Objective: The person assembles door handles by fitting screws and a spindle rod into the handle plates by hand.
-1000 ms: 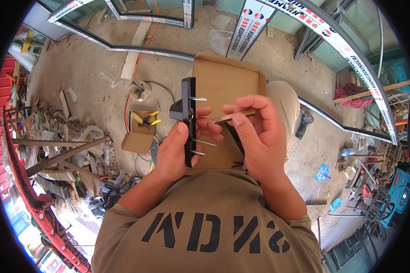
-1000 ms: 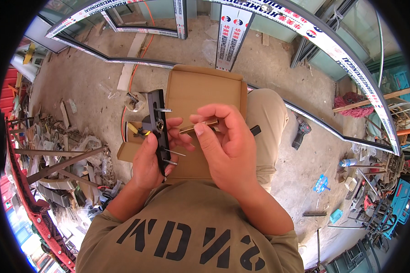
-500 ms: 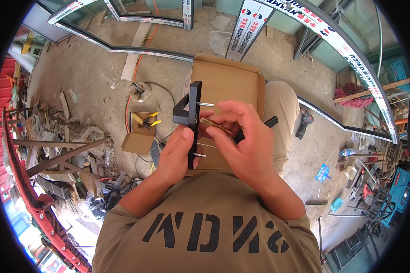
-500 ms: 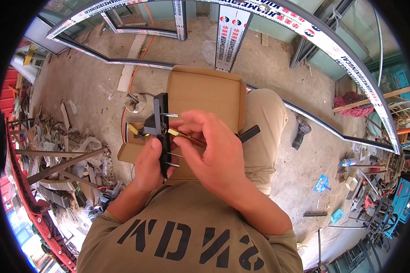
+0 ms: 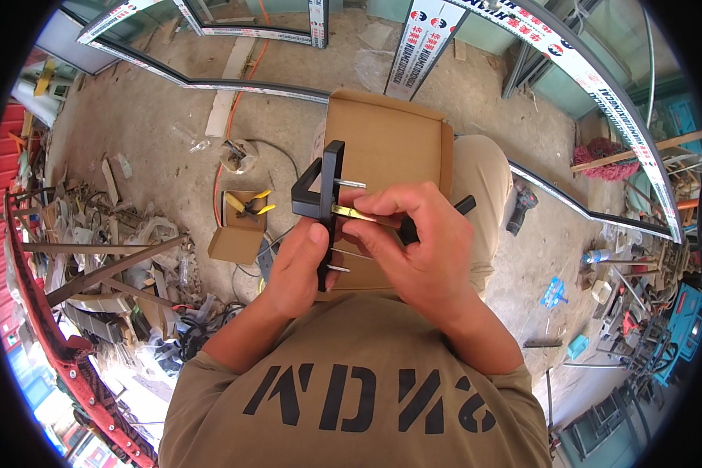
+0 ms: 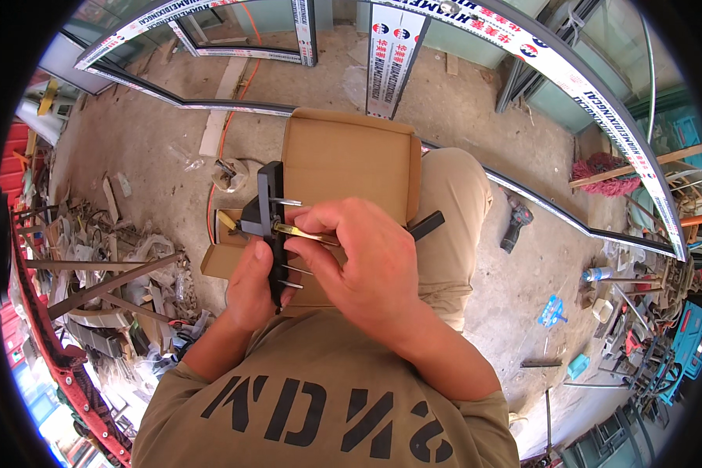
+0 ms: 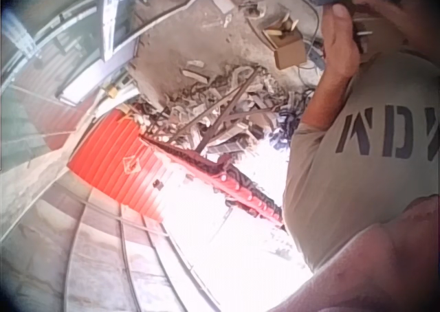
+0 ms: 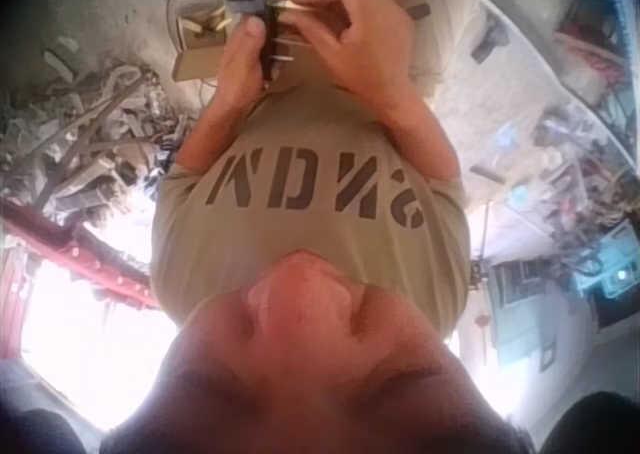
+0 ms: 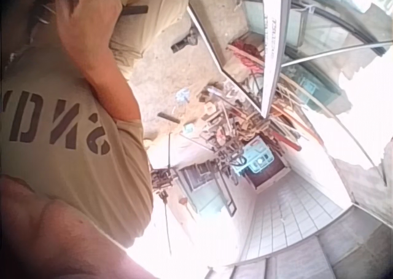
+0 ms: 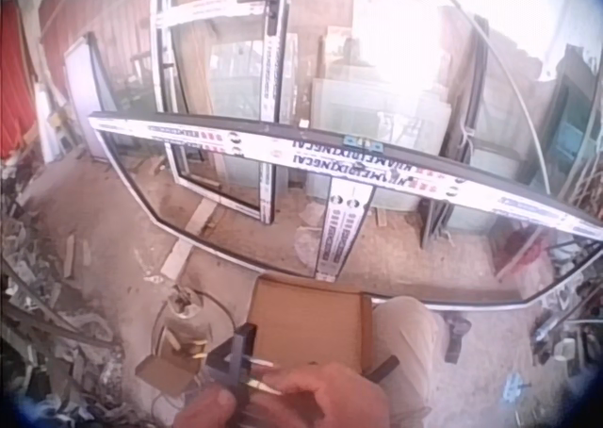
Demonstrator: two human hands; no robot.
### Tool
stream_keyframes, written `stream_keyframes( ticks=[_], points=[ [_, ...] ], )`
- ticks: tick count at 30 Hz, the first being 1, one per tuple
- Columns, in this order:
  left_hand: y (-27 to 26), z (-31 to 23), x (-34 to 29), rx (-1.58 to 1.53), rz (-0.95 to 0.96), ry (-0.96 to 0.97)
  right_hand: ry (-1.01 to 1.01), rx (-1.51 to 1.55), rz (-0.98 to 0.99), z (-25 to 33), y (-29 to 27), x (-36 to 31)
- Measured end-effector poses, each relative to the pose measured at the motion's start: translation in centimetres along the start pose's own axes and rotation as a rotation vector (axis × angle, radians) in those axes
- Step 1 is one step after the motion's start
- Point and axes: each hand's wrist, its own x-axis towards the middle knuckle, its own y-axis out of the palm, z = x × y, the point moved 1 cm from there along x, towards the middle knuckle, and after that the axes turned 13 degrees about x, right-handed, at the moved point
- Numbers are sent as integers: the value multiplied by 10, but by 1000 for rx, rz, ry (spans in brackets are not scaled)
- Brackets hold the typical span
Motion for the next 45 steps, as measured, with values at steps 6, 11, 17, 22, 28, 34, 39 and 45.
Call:
stream_keyframes(
  ticks=[6,11,17,22,28,34,39,45],
  points=[
    [1,3,3,18,-47,0,-48,24,-56,-6,3,-2],
    [-1,2,0,62,-45,25,-159,1,11,-6,1,0],
    [1,2,1,82,-46,44,331,397,-94,-9,2,-6],
    [4,0,-1,85,-81,15,-46,46,-21,-8,0,-4],
    [2,3,0,19,-45,3,-498,-179,-14,-15,2,-1],
    [5,-3,-1,-66,-44,-33,-673,-309,55,-13,-3,2],
    [-4,-2,-3,-51,67,-18,-708,-295,54,-17,-2,5],
    [-5,4,-9,-54,64,-63,-543,-158,171,-16,-4,8]
  ],
)
